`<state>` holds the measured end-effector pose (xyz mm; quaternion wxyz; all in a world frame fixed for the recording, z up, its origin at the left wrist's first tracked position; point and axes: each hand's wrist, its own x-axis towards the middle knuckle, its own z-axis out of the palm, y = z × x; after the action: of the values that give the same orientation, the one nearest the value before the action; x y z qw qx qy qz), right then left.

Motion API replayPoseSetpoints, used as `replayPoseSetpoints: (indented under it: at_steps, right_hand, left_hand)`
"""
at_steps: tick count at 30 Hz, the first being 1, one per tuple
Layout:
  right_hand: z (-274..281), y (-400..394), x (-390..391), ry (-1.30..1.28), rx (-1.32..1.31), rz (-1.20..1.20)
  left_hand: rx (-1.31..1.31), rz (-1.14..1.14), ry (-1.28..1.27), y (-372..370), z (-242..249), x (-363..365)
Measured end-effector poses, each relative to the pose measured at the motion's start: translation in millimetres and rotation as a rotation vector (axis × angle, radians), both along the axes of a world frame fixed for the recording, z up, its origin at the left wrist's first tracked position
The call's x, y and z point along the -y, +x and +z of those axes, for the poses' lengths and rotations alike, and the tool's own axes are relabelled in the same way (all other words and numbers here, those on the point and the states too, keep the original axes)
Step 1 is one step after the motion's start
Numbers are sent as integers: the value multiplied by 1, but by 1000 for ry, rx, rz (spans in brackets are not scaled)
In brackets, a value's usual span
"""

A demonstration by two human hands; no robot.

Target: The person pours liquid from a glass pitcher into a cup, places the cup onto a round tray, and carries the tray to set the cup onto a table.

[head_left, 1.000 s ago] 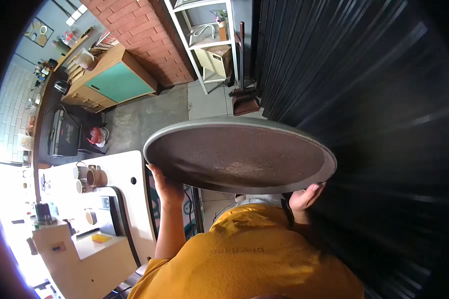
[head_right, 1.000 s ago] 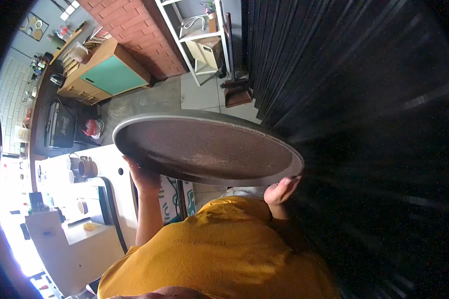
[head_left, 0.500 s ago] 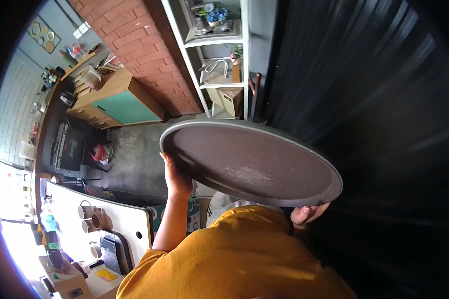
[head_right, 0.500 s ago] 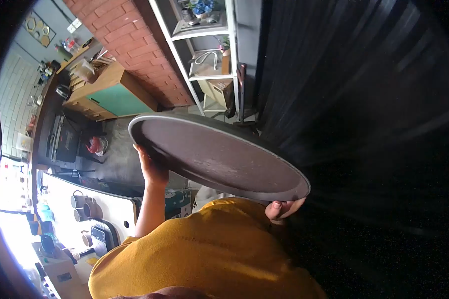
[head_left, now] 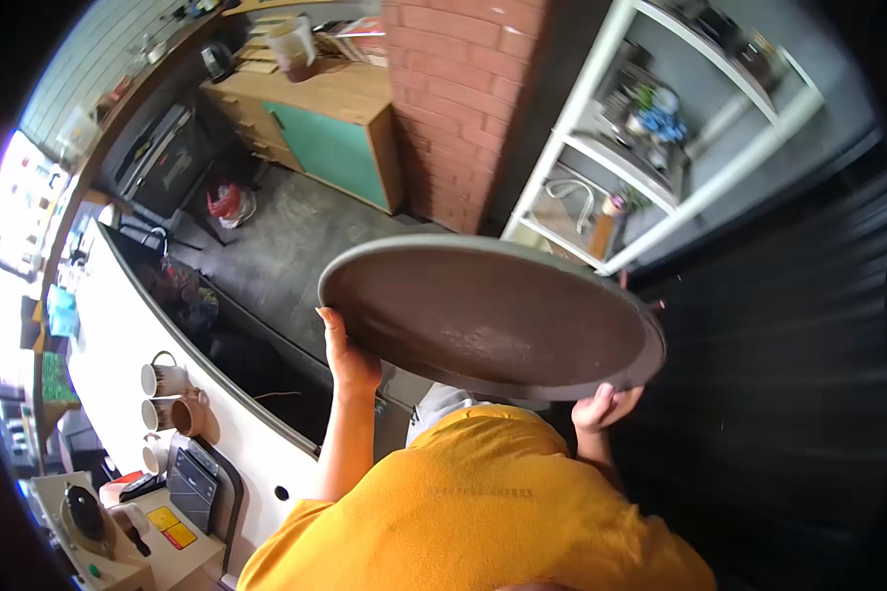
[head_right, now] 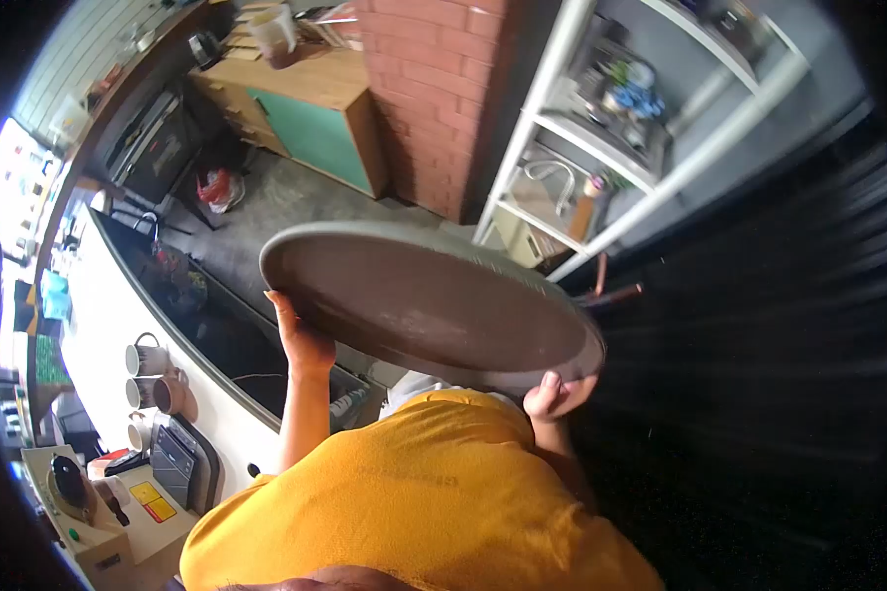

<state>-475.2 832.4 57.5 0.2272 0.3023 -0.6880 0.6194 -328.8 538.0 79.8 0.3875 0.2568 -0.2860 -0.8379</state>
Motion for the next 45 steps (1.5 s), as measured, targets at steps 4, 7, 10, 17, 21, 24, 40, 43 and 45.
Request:
replayPoseSetpoints:
  at_steps: [4, 7, 10, 17, 21, 24, 40, 43, 45]
  right_hand:
    - [28, -44, 131, -127, 92, 177]
    - [18, -62, 201, -158, 329, 287]
    - [15, -71, 250, -27, 486, 820]
    - [17, -80, 392, 272, 396, 1039]
    - [13, -99, 480, 298, 318, 1001]
    - [4, -127, 551, 342, 395, 991]
    - [-108, -308, 762, 593, 677, 462]
    - [-152, -316, 764, 507, 812, 383]
    - [-128, -310, 779, 491, 915, 272]
  left_hand:
    - [1, 202, 72, 10, 14, 69]
    - [-116, 317, 107, 26, 20, 109]
    - [-37, 487, 104, 44, 34, 134]
    - [104, 757, 173, 62, 20, 190]
    - [88, 741, 193, 37, 7, 248]
    - [114, 700, 277, 6, 0, 313]
    - [601, 289, 269, -182, -70, 662]
    - [564, 53, 280, -217, -80, 718]
    - [615, -139, 181, -232, -116, 759]
